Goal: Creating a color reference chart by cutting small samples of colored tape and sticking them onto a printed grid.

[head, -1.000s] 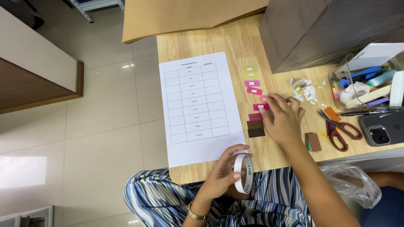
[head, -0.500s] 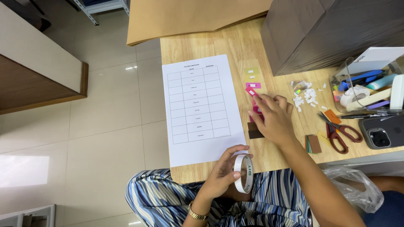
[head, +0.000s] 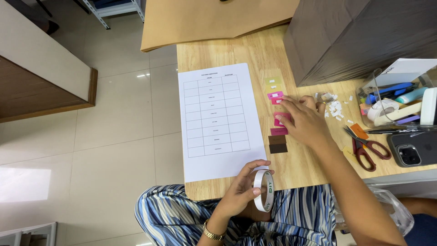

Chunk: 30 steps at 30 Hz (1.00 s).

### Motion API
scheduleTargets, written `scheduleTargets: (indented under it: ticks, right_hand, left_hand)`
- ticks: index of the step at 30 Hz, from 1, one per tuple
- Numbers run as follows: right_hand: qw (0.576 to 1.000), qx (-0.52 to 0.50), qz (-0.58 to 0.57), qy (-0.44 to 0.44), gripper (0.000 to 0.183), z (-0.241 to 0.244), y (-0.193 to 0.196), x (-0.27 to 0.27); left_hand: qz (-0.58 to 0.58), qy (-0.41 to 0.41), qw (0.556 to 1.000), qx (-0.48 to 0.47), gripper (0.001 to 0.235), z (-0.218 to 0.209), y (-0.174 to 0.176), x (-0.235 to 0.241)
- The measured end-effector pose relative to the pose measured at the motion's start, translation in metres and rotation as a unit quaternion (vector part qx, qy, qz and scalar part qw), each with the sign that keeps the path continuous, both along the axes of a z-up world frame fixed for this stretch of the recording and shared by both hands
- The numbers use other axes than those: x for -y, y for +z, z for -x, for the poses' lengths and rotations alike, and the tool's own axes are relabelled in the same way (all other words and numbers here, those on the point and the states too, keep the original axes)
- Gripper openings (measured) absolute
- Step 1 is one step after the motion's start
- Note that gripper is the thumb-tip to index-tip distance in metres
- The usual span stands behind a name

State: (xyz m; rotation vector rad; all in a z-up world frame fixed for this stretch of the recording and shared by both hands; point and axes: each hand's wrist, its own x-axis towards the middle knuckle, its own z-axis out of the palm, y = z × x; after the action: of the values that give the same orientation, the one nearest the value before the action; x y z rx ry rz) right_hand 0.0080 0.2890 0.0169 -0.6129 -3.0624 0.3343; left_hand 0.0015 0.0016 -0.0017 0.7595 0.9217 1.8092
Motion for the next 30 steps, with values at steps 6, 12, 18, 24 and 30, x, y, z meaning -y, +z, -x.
scheduleTargets:
  ticks: [6, 12, 18, 24, 30]
  right_hand:
    - [0.999, -0.021, -0.027, 0.029, 0.059, -0.005, 0.004, -0.011]
    - [0.995, 0.082, 0.053, 0.013, 0.071, -0.043, 0.014, 0.023]
    - [0.994, 0.095, 0.034, 0.039, 0.090, -0.033, -0.008, 0.019]
    - [0.993, 0.113, 0.024, 0.036, 0.091, -0.006, -0.005, 0.007]
    - [0.993, 0.104, -0.020, 0.060, 0.093, 0.005, -0.012, -0.003]
  left_hand:
    - [0.001, 0.005, 1.000, -0.014, 0.059, 0.001, 0.004, 0.000]
    - [0.005, 0.006, 1.000, 0.002, 0.060, 0.000, 0.004, 0.002]
    - [0.005, 0.003, 1.000, -0.004, 0.062, 0.001, 0.005, 0.001]
    - [-0.002, 0.026, 0.999, -0.022, 0.062, 0.000, 0.005, 0.000]
    - [0.002, 0.021, 0.999, -0.031, 0.065, 0.001, 0.005, 0.000]
